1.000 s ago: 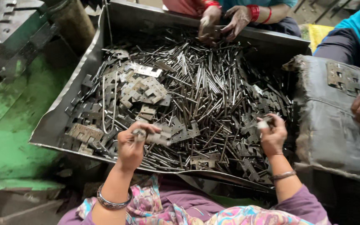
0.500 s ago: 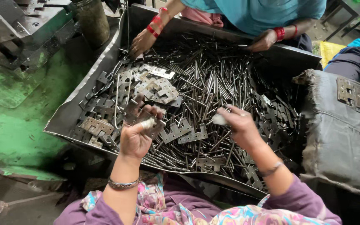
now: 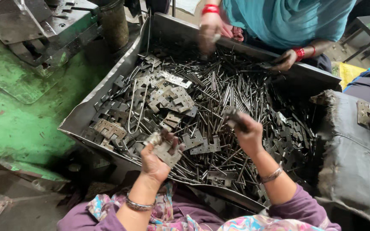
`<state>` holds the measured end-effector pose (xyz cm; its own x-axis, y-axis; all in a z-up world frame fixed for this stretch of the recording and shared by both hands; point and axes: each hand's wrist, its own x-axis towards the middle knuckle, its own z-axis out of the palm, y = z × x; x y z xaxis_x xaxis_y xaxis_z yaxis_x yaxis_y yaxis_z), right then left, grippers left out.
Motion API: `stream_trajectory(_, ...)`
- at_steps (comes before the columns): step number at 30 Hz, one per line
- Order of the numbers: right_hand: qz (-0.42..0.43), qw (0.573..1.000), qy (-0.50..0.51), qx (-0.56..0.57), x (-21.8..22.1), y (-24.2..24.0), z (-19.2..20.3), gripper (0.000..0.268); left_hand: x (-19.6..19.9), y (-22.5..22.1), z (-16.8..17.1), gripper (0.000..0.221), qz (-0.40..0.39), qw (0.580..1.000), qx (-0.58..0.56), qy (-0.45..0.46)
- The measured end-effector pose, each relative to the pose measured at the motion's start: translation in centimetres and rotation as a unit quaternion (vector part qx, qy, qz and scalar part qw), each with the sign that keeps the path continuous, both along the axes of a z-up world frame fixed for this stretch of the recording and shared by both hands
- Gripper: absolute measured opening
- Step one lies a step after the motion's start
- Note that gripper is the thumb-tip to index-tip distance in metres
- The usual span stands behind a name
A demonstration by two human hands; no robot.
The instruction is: The person picks up and sorts metal pieces and rods from a large bin by hand, occasionally setting them on a nearby padded surface.
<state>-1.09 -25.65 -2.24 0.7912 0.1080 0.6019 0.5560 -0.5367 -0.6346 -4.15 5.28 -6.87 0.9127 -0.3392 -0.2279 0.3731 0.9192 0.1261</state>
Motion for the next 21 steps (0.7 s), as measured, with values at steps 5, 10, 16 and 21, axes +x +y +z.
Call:
stream_trajectory(5,-0.033,0.907,0.313,0.281,0.4,2.1,4.8,0.038,-1.8,-3.7,1.0,0.04,-0.061,0.997,0.027,0.028)
stream_trajectory(10,-0.027,0.903,0.406,0.141,-3.5,7.2,2.8,0.037,-3.6,-6.4,0.6,0.041,-0.106,0.994,0.009,-0.004)
stream_trajectory(16,-0.018,0.969,0.247,0.012,-6.9,7.6,0.3,0.048,-4.8,-7.3,-2.5,0.024,-0.166,0.98,0.108,0.005)
stream_trajectory(21,-0.031,0.936,0.325,0.133,-7.4,4.6,3.1,0.05,-4.5,-7.1,-3.1,0.043,-0.134,0.977,0.167,0.015)
